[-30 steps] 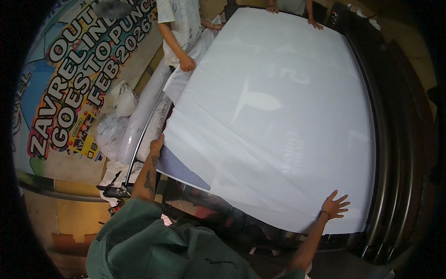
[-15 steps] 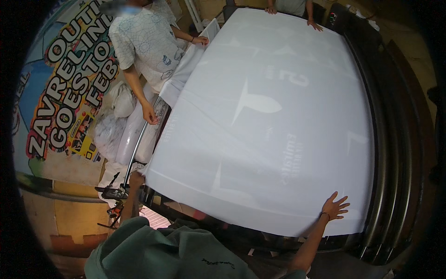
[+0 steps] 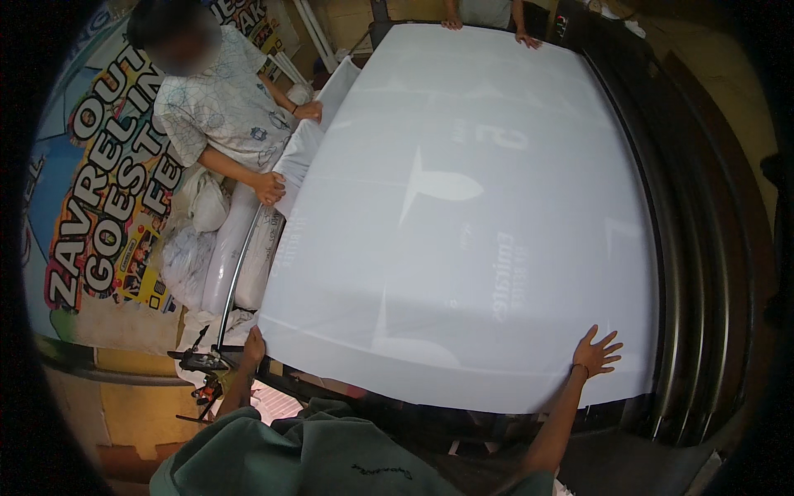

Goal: The person applies a large white vinyl sheet to a vehicle's windshield, smoothing it with both hands to remove air bubbles and ensure adhesion. Two other people assist by holding and aligning the sheet during the process.

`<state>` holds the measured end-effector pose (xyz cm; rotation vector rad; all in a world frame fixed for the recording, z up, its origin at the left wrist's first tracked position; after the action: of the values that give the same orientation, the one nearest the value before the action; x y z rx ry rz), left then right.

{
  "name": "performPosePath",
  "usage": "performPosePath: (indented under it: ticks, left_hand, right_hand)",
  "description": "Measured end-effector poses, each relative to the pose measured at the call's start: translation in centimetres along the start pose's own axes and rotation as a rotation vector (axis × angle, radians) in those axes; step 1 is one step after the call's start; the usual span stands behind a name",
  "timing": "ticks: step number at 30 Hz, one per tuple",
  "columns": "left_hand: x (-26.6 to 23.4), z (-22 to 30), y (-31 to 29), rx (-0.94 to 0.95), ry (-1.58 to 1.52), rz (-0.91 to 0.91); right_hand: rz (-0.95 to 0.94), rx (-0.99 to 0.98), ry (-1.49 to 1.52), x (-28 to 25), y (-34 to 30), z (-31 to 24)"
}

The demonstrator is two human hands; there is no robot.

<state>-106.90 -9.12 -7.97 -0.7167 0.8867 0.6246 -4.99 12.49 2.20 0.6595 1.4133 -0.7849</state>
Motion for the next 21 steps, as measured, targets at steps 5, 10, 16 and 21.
performPosePath:
  ticks: [5, 10, 16, 21]
  left_hand:
    - [-2.3, -0.2, -4.8, 0.071, 0.139, -0.047]
    - [-4.2, 0.3, -4.0, 0.005, 0.430, -0.130]
    - [-5.8, 13.4, -3.7, 0.413, 0.365, 0.396]
    - [0.5, 35.9, -6.2, 0.847, 0.174, 0.325]
  right_hand:
    - [-0.019, 0.007, 0.009, 0.4, -0.6, 0.4]
    - [-0.019, 0.010, 0.002, 0.6, -0.4, 0.6]
    - [-0.029, 0.010, 0.004, 0.7, -0.2, 0.7]
    - [-0.006, -0.004, 0.033, 0.6, 0.4, 0.6]
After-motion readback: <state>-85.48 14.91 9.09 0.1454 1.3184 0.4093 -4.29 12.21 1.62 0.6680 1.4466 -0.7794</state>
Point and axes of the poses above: each hand's wrist, its own y-axis towards the middle knuckle, its own x-axis out of the palm, z = x × y, the point moved 10 cm from there along y, towards the middle knuckle, and after that the axes turned 6 degrees about -x, right-handed, at the moved point
